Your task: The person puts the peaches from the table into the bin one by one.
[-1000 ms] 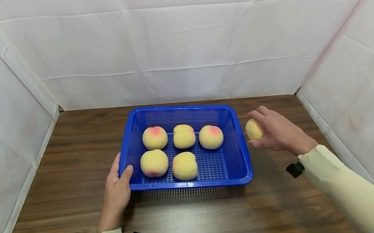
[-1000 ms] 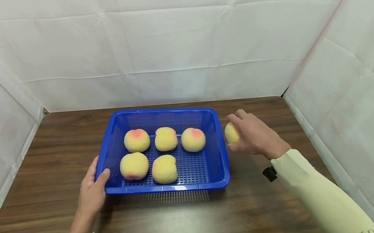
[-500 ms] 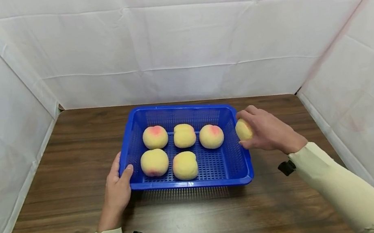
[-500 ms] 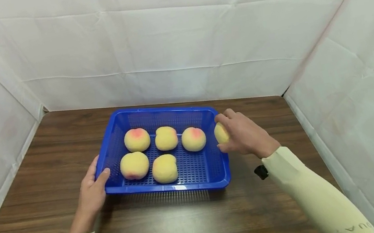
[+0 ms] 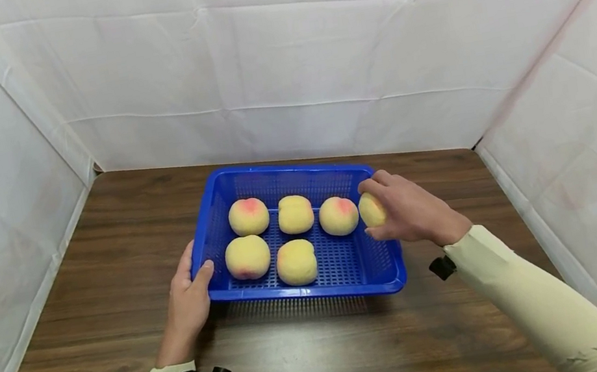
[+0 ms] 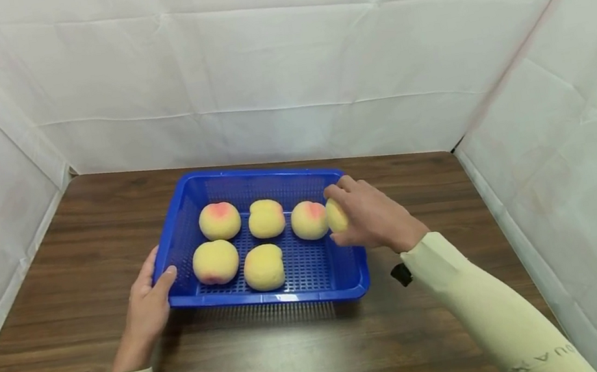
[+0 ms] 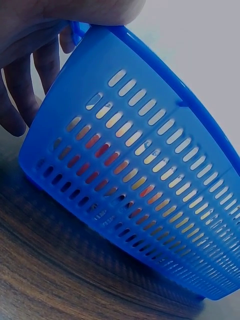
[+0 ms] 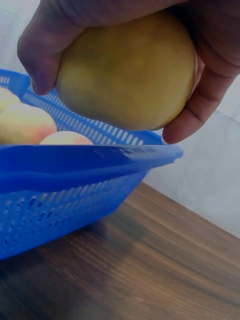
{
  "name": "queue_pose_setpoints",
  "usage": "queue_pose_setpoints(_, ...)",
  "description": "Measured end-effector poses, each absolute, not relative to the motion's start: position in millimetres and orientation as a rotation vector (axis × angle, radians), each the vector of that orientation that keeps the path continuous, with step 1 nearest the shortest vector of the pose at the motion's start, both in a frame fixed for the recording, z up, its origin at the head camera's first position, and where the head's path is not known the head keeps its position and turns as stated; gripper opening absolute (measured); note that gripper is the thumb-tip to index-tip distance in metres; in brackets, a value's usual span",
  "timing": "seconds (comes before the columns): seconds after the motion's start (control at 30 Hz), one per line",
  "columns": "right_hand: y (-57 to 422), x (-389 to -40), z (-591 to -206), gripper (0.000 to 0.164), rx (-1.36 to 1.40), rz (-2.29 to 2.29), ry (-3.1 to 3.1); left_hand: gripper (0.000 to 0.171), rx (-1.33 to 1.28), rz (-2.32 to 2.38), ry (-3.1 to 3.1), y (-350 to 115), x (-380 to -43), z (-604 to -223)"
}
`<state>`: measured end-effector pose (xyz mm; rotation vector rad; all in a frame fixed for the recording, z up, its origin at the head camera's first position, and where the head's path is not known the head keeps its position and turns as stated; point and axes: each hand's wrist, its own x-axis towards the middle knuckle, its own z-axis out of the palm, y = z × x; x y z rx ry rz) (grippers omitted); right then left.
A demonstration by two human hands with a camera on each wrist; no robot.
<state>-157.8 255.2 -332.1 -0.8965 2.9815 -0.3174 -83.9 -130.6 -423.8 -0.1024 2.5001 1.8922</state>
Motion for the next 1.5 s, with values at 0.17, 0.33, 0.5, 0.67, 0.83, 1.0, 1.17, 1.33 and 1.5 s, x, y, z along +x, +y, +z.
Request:
queue_pose_setpoints(0.17, 246.6, -160.0, -333.8, 0.064, -0.931, -0.329, 2.973, 0.054, -0.090, 1.900, 2.514, -130.6, -85.3, -423.8)
queue_pose_setpoints(0.33, 239.4, -161.3, -336.4, 0.064, -0.980, -0.368, 2.949, 0.055, -0.080, 1.917, 2.508, -131.3, -85.7, -423.9)
queue_pose_setpoints(0.5, 234.2, -161.4, -339.3, 0.067, -0.989, -0.385, 2.932, 0.055, -0.082, 1.928, 2.497, -131.8, -86.1, -423.9)
queue_pose_setpoints(0.67, 228.6, -160.5, -342.9, 0.071, -0.993, -0.356, 2.920, 0.054, -0.066, 1.957, 2.487, -131.6, -85.7, -423.7)
queue_pose_setpoints(0.83, 222.5, -159.7, -346.9, 0.070, -1.007, -0.343, 2.901, 0.053, -0.060, 1.975, 2.480, -130.8, -85.0, -423.6)
queue_pose_setpoints(1.0, 216.9, -158.8, -349.8, 0.074, -1.008, -0.325, 2.891, 0.053, -0.066, 1.982, 2.482, -130.5, -84.2, -424.0)
queue_pose_setpoints(1.17, 213.2, -157.6, -350.4, 0.076, -0.981, -0.317, 2.891, 0.053, -0.078, 1.970, 2.491, -130.4, -85.0, -425.9)
queue_pose_setpoints(1.33, 212.8, -156.1, -351.7, 0.080, -0.948, -0.309, 2.885, 0.053, -0.080, 1.973, 2.484, -129.6, -84.6, -421.8)
queue_pose_setpoints(1.5, 212.9, -154.8, -356.5, 0.083, -0.919, -0.288, 2.874, 0.053, -0.071, 1.988, 2.479, -130.3, -84.5, -425.2)
